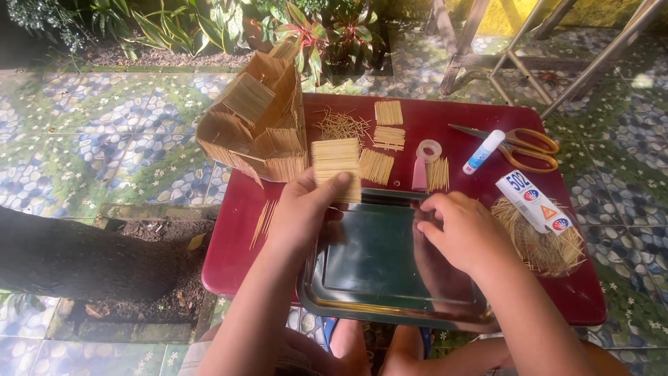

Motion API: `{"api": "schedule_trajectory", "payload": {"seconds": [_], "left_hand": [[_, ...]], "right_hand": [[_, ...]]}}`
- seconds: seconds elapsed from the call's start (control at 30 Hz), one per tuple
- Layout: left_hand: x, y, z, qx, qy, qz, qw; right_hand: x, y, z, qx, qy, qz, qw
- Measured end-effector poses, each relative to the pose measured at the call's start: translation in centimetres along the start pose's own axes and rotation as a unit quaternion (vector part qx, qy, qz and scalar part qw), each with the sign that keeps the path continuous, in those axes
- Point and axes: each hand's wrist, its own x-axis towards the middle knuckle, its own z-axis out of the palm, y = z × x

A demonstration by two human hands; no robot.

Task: Organizing and aligning small wooden sticks by tapping them against a metal tray on a work table.

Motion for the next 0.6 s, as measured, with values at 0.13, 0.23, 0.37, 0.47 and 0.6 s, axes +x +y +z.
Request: {"api": "schedule_trajectory", "payload": {"seconds": [0.13, 0.23, 0.37, 0.47, 0.6], "left_hand": [[-1.5, 0.5, 1.4, 0.024, -0.035, 0.006, 0.999], [-1.8, 0.9, 2.1, 0.135, -0.059, 0.004, 0.989], [-1.2, -0.3, 1.7, 0.260, -0.098, 0.008, 0.961], [-1.2, -0.8, 1.7, 0.340, -0.136, -0.011, 0.930], [-0.9, -2.1, 1.5, 0.387, -0.217, 0.032, 0.896]], "right_hand": [[1.2, 2.0, 1.6, -0.024, 0.051, -0.031, 0.998], [0.8, 3.1, 1.5, 0.042, 0.074, -0.033, 0.996], [-1.1, 2.0, -1.7, 0.190, 0.068, 0.049, 0.978], [-1.7, 1.3, -3.2, 0.249, -0.004, 0.103, 0.963], [-0.6, 2.7, -1.0, 0.315, -0.076, 0.033, 0.945]]}}
